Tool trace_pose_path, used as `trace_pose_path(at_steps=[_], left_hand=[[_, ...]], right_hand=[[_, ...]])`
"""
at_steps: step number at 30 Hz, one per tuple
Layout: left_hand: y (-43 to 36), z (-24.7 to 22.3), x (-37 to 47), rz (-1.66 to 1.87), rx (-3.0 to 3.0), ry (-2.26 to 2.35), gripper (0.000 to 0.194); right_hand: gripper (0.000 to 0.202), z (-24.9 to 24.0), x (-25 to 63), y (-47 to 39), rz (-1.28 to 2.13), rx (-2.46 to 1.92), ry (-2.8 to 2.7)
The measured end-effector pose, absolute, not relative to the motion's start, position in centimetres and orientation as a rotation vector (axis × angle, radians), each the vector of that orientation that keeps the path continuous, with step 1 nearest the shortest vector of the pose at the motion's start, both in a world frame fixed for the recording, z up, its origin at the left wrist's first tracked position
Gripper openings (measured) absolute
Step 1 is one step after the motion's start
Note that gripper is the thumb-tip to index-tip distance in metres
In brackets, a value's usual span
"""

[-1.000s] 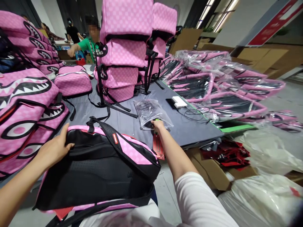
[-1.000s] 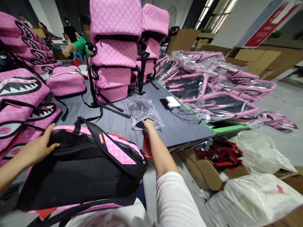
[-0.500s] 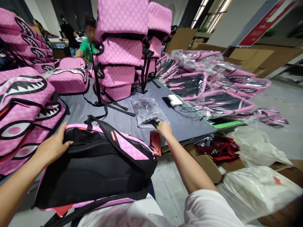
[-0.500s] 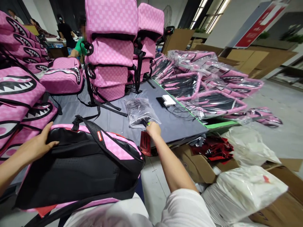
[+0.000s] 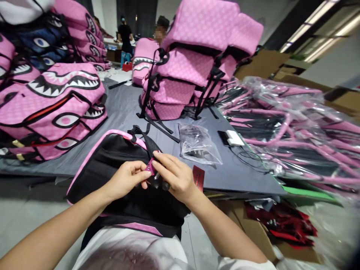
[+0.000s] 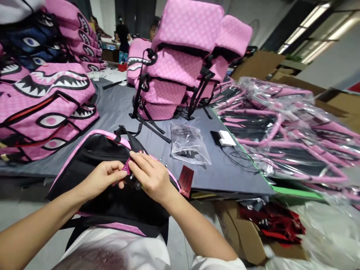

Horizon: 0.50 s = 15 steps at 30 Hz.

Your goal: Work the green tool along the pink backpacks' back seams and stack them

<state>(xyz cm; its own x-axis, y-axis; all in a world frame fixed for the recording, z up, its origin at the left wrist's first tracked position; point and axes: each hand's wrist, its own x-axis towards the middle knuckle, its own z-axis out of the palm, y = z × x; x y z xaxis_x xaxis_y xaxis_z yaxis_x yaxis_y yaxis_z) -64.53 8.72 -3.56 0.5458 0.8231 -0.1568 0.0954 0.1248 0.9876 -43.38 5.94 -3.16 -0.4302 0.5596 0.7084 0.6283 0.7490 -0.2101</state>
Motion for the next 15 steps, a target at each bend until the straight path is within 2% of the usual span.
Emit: trace_pose_path(at_steps=[2, 4, 8, 11, 15], left_hand=[[8.7, -4.0, -65.1, 0.773, 1.329, 0.944, 0.031], [8.5, -4.4, -65.8, 0.898, 1.309, 1.032, 0.029], [8.0, -5.3, -66.0, 0.962, 1.272, 1.037, 0.027], [7.4, -5.8, -66.0, 0.945, 1.384, 1.05, 0.026], [7.6, -6.3, -68.8, 1.108, 1.772, 1.302, 0.023]], right_hand=[[0.04, -3.2, -43.9, 5.8, 0.061, -1.082, -1.894], [0.03, -3.1, -44.3, 5.7, 0.38, -1.296, -1.604], [0.019, -2.8, -46.2, 5.6, 1.01, -1.354, -1.466], [0.02, -3.0, -47.5, 6.2, 1.008, -1.386, -1.57], [0.019, -3.4, -47.8, 8.9, 0.614, -1.476, -1.8]])
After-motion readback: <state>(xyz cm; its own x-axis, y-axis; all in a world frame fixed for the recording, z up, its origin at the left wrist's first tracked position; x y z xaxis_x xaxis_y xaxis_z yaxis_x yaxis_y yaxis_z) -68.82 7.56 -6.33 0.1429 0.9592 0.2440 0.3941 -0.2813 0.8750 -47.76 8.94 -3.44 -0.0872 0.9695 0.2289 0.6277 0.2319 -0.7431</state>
